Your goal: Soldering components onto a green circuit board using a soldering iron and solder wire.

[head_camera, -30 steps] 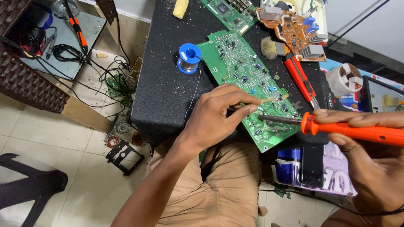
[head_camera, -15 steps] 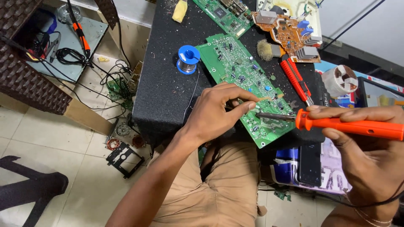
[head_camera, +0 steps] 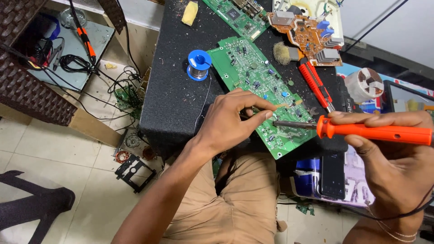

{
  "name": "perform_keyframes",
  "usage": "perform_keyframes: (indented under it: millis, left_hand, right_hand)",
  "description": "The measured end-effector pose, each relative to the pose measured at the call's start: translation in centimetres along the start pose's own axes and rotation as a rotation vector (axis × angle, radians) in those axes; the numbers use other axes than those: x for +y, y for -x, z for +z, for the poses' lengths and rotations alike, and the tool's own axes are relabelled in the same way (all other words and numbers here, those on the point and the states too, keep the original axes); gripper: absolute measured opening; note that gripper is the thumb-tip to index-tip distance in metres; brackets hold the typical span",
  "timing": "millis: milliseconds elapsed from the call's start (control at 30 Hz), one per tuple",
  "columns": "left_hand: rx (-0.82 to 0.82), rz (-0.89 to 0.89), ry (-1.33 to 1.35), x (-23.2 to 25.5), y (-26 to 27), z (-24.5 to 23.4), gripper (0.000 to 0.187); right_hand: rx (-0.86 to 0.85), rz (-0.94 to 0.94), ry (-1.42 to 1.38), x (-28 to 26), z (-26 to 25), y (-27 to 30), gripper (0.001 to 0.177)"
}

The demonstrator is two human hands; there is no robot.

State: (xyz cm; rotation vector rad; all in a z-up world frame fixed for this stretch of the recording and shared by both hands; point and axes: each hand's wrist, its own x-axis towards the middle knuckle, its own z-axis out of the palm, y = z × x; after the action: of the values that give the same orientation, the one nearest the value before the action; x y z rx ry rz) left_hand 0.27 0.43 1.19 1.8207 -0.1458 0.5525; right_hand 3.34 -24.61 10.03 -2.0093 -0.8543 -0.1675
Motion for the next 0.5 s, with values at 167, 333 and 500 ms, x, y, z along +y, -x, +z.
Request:
perform_keyframes:
  millis: [167,333,500]
  left_hand:
    - [-0.004,-0.007,-0.025,-0.06,0.05,0.18,0.018]
    - [-0.011,-0.039,-0.046,0.09,0.04,0.17,0.018]
    - [-0.003,-0.01,-0.015,0.15,0.16,0.14,0.017]
  right_hand:
    - [-0.003,-0.006,-0.009,0.26,-0.18,0.15,0.032]
    - [0.016,0.002,-0.053,0.4,-0.02,0.32,0.036]
    - [0.013,-0.016,0.0,0.54,-0.3,0.52,0.036]
